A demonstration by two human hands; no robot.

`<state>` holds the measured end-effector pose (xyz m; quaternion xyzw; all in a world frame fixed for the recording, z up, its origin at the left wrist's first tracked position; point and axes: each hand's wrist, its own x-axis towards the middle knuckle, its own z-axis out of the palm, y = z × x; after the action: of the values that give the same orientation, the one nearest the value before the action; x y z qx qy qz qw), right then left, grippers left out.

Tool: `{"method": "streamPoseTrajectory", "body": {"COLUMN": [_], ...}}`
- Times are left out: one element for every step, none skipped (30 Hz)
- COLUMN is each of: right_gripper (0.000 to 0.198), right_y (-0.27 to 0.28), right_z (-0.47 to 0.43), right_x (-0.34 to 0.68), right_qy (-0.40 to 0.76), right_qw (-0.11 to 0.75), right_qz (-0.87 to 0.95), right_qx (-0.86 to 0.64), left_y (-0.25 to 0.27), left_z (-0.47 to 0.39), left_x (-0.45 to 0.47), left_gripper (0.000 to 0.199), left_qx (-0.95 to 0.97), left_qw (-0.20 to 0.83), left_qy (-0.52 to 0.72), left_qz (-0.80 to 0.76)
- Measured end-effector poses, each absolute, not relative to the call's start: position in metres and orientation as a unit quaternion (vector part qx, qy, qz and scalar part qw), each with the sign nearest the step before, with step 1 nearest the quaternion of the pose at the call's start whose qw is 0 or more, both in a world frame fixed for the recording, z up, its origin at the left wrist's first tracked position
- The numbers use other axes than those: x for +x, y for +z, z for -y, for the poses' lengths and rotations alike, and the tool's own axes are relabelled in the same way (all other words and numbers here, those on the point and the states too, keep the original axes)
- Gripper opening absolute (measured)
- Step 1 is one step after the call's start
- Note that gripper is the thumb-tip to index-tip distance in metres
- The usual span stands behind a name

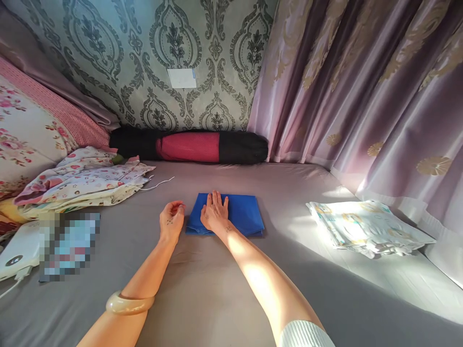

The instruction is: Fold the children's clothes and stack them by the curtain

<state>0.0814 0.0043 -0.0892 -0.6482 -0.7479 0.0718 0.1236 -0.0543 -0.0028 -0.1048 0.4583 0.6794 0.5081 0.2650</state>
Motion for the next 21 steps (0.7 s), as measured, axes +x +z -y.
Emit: {"method": "streamPoseTrajectory", "body": {"right_gripper": [0.057, 0.056, 0.056, 0.056, 0.056, 0.057, 0.057, 0.058, 0.059, 0.060, 0.060, 0.061, 0.060, 0.060, 0.060, 0.059, 0.059, 0.059, 0.058, 0.058, 0.058], "right_y": [-0.088, -0.087, -0.087, -0.087, -0.088, -0.089, -0.090, -0.091, -0.092, -0.092, -0.093, -0.093, -0.092, -0.092, -0.091, -0.090, -0.089, -0.088, -0.086, -0.084, -0.082], "right_z": [-0.005, -0.006, -0.007, -0.008, -0.010, -0.011, -0.013, -0.014, -0.015, -0.016, -0.016, -0.016, -0.016, -0.016, -0.016, -0.016, -0.016, -0.016, -0.016, -0.014, -0.012], "right_x": [0.077, 0.073, 0.069, 0.065, 0.062, 0.059, 0.058, 0.057, 0.057, 0.057, 0.058, 0.058, 0.058, 0.059, 0.058, 0.058, 0.057, 0.057, 0.056, 0.055, 0.055], "right_qy": [0.070, 0.067, 0.066, 0.065, 0.066, 0.070, 0.077, 0.087, 0.098, 0.107, 0.113, 0.117, 0.118, 0.119, 0.118, 0.118, 0.118, 0.118, 0.118, 0.115, 0.111], "right_qw": [0.129, 0.135, 0.140, 0.143, 0.143, 0.141, 0.136, 0.128, 0.121, 0.117, 0.115, 0.115, 0.116, 0.116, 0.116, 0.115, 0.113, 0.110, 0.108, 0.108, 0.110], "right_qz": [0.753, 0.758, 0.762, 0.766, 0.769, 0.771, 0.772, 0.772, 0.773, 0.774, 0.774, 0.774, 0.774, 0.773, 0.772, 0.771, 0.770, 0.769, 0.768, 0.769, 0.772], "right_qx": [-0.642, -0.635, -0.629, -0.624, -0.620, -0.618, -0.617, -0.616, -0.615, -0.613, -0.612, -0.611, -0.611, -0.612, -0.613, -0.615, -0.616, -0.618, -0.620, -0.620, -0.616], "left_y": [-0.106, -0.106, -0.107, -0.108, -0.108, -0.109, -0.109, -0.109, -0.110, -0.110, -0.110, -0.111, -0.112, -0.112, -0.113, -0.114, -0.115, -0.115, -0.116, -0.117, -0.117], "left_z": [0.002, 0.002, 0.001, 0.001, 0.001, 0.000, 0.000, 0.000, -0.001, -0.001, -0.001, -0.002, -0.002, -0.003, -0.003, -0.004, -0.004, -0.004, -0.005, -0.005, -0.006], "left_x": [-0.055, -0.056, -0.056, -0.057, -0.058, -0.059, -0.059, -0.060, -0.060, -0.060, -0.060, -0.061, -0.061, -0.061, -0.061, -0.061, -0.061, -0.061, -0.061, -0.061, -0.062], "left_gripper": [0.028, 0.028, 0.028, 0.027, 0.028, 0.028, 0.028, 0.028, 0.027, 0.027, 0.027, 0.027, 0.026, 0.026, 0.026, 0.026, 0.025, 0.025, 0.025, 0.024, 0.024], "left_qx": [0.456, 0.453, 0.451, 0.450, 0.448, 0.447, 0.446, 0.445, 0.442, 0.439, 0.435, 0.431, 0.427, 0.424, 0.422, 0.420, 0.418, 0.416, 0.415, 0.414, 0.413], "left_qw": [0.265, 0.265, 0.264, 0.263, 0.261, 0.259, 0.258, 0.257, 0.256, 0.255, 0.254, 0.254, 0.255, 0.256, 0.258, 0.260, 0.262, 0.263, 0.263, 0.263, 0.263], "left_qy": [0.513, 0.518, 0.522, 0.525, 0.527, 0.529, 0.531, 0.534, 0.538, 0.544, 0.550, 0.555, 0.560, 0.565, 0.568, 0.571, 0.573, 0.574, 0.575, 0.576, 0.576], "left_qz": [-0.678, -0.675, -0.674, -0.673, -0.673, -0.673, -0.673, -0.672, -0.670, -0.668, -0.666, -0.665, -0.662, -0.660, -0.657, -0.656, -0.655, -0.654, -0.654, -0.654, -0.655]}}
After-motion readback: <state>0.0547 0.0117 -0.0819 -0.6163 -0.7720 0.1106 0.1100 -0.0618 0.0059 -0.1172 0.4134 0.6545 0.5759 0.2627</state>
